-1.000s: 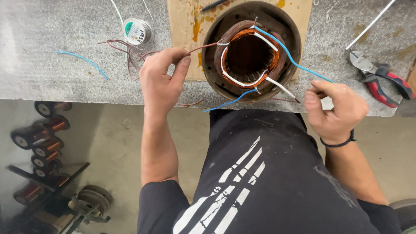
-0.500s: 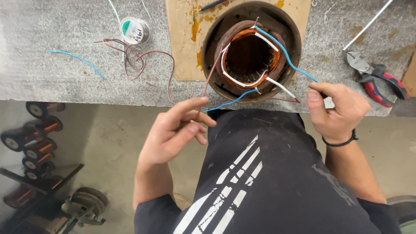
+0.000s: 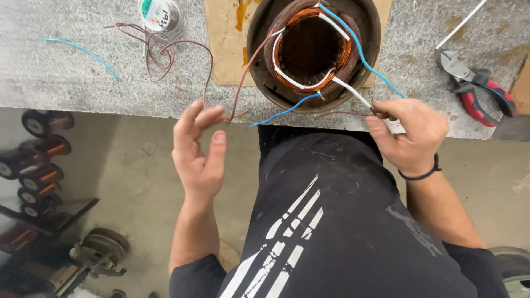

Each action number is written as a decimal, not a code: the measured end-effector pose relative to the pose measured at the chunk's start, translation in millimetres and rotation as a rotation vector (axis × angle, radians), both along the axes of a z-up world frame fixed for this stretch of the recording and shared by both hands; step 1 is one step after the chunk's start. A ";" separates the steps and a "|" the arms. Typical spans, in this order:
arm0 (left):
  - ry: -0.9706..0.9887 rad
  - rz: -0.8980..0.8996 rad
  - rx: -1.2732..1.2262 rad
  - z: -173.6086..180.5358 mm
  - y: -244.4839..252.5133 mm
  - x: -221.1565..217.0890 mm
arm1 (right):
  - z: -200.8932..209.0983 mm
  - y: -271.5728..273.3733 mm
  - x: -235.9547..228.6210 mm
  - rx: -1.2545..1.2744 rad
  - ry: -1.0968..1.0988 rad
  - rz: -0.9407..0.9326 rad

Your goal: The person works on a cylindrical motor stator, stripping insulation from copper wires and connecting them to white and blue wires. They use pliers to cut and strip the wires, then twist and secure the connections by hand.

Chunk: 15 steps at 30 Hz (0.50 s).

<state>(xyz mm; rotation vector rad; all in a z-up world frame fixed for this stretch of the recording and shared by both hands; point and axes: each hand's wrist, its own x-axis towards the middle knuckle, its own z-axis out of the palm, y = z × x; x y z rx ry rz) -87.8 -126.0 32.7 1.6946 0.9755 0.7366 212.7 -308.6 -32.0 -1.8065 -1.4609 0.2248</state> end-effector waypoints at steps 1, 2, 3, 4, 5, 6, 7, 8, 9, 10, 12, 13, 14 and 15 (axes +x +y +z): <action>0.004 0.003 -0.001 0.5 1.1 -0.2 | -1.7 0.8 -0.5 -0.001 0.004 0.003; 0.038 0.004 0.039 0.6 2.8 0.1 | -3.2 1.1 -1.1 0.015 -0.037 -0.009; 0.071 0.004 0.080 0.8 4.5 0.7 | -4.6 1.4 -1.4 0.032 -0.078 -0.020; 0.070 0.001 0.080 1.1 3.4 3.6 | -6.0 2.8 -1.6 0.032 -0.079 -0.023; 0.090 -0.009 0.097 1.5 2.3 6.8 | -7.3 4.2 -1.6 0.053 -0.094 -0.023; 0.106 -0.021 0.113 1.4 1.4 10.5 | -8.3 5.1 -1.2 0.075 -0.111 -0.025; 0.102 -0.027 0.113 3.9 4.0 21.3 | -6.6 8.8 0.4 0.073 -0.115 -0.031; 0.118 -0.129 0.237 6.3 6.7 32.2 | -4.6 12.1 1.8 0.089 -0.115 -0.028; 0.132 -0.232 0.360 8.8 9.4 43.1 | -2.7 15.3 3.2 0.104 -0.115 -0.025; 0.128 -0.237 0.358 11.4 13.6 59.7 | -0.8 17.0 7.2 0.101 -0.118 -0.030; 0.095 -0.343 0.662 17.5 23.3 93.3 | 2.9 22.8 15.5 0.109 -0.128 -0.032; 0.091 -0.346 0.665 17.2 30.5 105.7 | 5.3 26.9 19.1 0.110 -0.132 -0.036; 0.143 -0.414 0.731 17.0 36.0 117.2 | 7.7 29.3 21.6 0.114 -0.142 -0.014; 0.196 -0.481 0.796 16.6 41.3 128.7 | 9.9 31.5 24.1 0.117 -0.152 0.008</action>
